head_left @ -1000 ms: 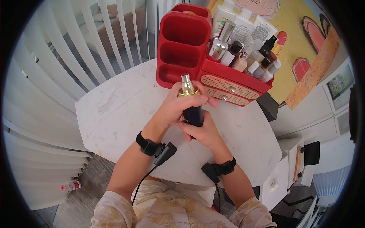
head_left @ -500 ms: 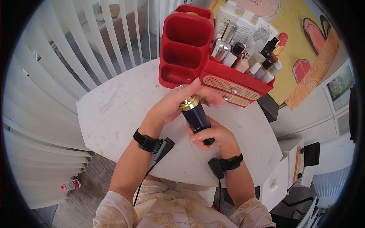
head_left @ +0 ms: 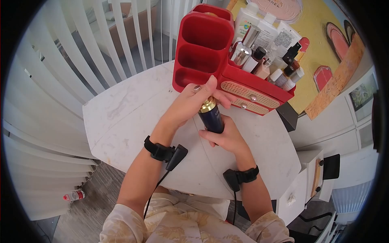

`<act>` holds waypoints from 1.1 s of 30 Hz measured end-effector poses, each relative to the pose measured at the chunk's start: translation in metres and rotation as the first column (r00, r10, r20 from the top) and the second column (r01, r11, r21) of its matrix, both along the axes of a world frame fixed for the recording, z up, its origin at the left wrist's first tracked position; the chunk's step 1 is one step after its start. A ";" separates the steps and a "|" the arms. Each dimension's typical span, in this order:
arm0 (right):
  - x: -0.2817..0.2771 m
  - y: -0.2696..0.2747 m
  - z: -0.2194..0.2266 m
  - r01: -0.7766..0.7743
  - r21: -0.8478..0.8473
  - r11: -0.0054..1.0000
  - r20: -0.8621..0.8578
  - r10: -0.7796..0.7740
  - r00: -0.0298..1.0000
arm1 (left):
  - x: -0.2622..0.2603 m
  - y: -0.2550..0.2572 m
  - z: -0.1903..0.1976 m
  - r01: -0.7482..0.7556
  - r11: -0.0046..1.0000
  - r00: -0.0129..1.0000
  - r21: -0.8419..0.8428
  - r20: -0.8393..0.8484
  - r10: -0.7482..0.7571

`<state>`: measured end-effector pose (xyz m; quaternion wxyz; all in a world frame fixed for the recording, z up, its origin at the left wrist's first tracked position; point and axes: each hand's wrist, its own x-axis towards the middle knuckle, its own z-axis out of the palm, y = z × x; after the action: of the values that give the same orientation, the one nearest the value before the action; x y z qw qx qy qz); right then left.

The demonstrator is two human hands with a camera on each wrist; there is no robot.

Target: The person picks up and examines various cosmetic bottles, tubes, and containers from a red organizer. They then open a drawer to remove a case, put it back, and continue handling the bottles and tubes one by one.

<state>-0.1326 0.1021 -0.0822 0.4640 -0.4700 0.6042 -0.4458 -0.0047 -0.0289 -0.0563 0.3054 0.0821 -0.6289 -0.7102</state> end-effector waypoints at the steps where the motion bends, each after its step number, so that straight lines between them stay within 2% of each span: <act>1: 0.002 0.000 0.001 0.005 -0.005 1.000 0.001 -0.005 1.000 | 0.000 0.002 0.000 0.004 0.999 1.000 0.043 -0.015 -0.003; 3: 0.003 -0.001 0.005 0.017 -0.017 1.000 0.000 -0.017 1.000 | -0.001 0.006 0.003 0.014 0.992 0.999 0.127 -0.049 -0.008; 6: 0.000 -0.002 0.004 0.031 -0.039 0.999 0.102 -0.027 0.994 | 0.002 0.007 0.007 0.111 0.972 0.972 0.205 -0.226 -0.064; 9: -0.002 -0.002 0.005 0.044 -0.085 0.995 0.138 -0.032 0.990 | 0.012 -0.002 0.011 0.046 0.997 0.987 0.056 -0.157 -0.037; 12: 0.001 -0.001 0.007 0.053 -0.086 0.995 0.113 -0.043 0.993 | 0.017 -0.008 0.009 -0.002 1.000 0.992 0.023 -0.127 0.005; 15: 0.002 -0.002 0.005 0.062 -0.100 0.993 0.105 -0.051 0.993 | 0.020 -0.015 0.003 0.019 0.997 0.990 0.079 -0.141 -0.007; 21: 0.000 -0.003 0.004 0.121 -0.121 0.985 0.122 -0.106 0.987 | 0.020 -0.018 0.002 -0.072 0.991 0.980 0.116 -0.175 0.092; 24: 0.000 -0.003 0.008 0.149 -0.114 0.982 0.182 -0.126 0.975 | 0.019 -0.024 -0.003 -0.095 0.979 0.969 0.178 -0.208 0.132; 27: -0.004 -0.004 -0.001 0.133 -0.069 0.989 0.120 -0.124 0.985 | 0.014 -0.013 0.007 -0.089 0.983 0.974 0.164 -0.192 0.120; 31: 0.000 -0.004 0.002 0.103 -0.070 0.992 0.090 -0.096 0.991 | 0.015 -0.011 0.008 0.005 0.994 0.985 0.110 -0.171 0.014; 33: 0.000 -0.004 0.001 0.100 -0.070 0.992 0.089 -0.094 0.992 | 0.016 -0.012 0.007 -0.033 0.993 0.985 0.110 -0.165 0.050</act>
<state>-0.1327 0.0982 -0.0808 0.4492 -0.4376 0.5890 -0.5097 0.0116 -0.0407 -0.0490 0.3672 0.0513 -0.5604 -0.7406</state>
